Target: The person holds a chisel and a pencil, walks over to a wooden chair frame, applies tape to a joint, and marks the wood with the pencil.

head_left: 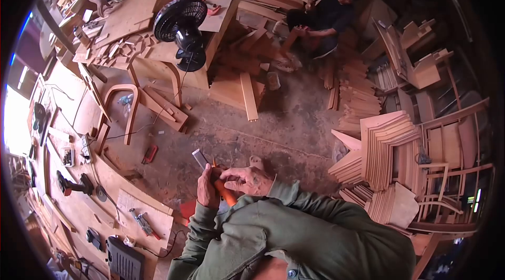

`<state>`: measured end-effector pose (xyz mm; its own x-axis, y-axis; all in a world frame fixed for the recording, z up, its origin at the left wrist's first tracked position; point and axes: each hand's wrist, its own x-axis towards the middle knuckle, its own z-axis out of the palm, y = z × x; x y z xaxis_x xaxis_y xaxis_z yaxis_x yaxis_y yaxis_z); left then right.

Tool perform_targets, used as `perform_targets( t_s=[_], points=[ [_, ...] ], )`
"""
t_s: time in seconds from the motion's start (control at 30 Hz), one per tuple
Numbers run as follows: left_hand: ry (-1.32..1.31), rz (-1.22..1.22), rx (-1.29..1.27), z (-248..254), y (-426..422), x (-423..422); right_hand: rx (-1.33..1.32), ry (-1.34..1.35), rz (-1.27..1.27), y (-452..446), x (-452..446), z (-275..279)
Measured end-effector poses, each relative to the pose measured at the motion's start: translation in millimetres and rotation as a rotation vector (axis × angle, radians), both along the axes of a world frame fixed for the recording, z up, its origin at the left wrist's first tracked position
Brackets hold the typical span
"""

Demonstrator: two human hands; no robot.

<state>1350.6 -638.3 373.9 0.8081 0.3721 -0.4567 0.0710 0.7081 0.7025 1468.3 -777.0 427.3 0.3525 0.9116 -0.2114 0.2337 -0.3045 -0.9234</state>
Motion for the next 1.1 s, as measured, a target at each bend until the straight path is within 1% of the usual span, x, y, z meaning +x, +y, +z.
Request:
perform_targets(
  t_s=[0.07,0.1,0.2,0.23,0.3,0.4,0.43,0.47,0.57,0.67,0.77,0.87,0.9,1.0,1.03,1.07,1.1],
  points=[
    [0.024,-0.001,0.001,-2,0,13,0.02,0.059,0.014,-8,23,-4],
    [0.055,0.026,-0.025,0,-4,25,-0.001,0.054,-0.008,-11,37,11],
    [0.071,0.027,-0.019,15,-17,59,-0.079,0.168,0.035,-28,85,-3],
    [0.08,0.035,0.004,5,-21,71,-0.055,0.085,0.042,-36,100,1],
    [0.085,0.092,0.009,12,-35,103,-0.002,-0.078,0.036,-52,132,15],
    [0.064,0.095,-0.012,29,-58,140,-0.012,0.012,0.067,-77,181,10],
    [0.047,0.085,-0.022,33,-63,152,0.04,0.026,0.054,-83,196,-1],
    [0.061,0.09,-0.04,35,-69,165,0.029,0.03,0.059,-91,211,-6],
    [0.091,0.073,-0.081,33,-82,197,0.019,0.042,0.03,-106,249,-11],
    [0.078,0.043,-0.084,30,-91,223,-0.035,-0.014,0.021,-116,278,-24],
    [0.091,0.022,-0.084,30,-92,244,-0.042,0.067,0.022,-117,294,-30],
    [0.088,-0.021,-0.099,24,-84,264,0.152,-0.016,-0.068,-105,302,-42],
    [0.067,-0.041,-0.097,23,-80,274,-0.026,0.0,-0.048,-107,307,-41],
    [0.04,-0.097,-0.104,22,-63,304,-0.134,-0.044,-0.043,-100,326,-27],
    [0.04,-0.119,-0.115,19,-58,314,-0.147,-0.053,-0.079,-101,332,-18],
    [-0.039,-0.146,-0.077,21,-54,323,-0.146,-0.036,-0.109,-102,339,-25],
    [-0.028,-0.144,-0.049,25,-52,332,-0.175,-0.068,-0.118,-101,346,-17]
  ],
)
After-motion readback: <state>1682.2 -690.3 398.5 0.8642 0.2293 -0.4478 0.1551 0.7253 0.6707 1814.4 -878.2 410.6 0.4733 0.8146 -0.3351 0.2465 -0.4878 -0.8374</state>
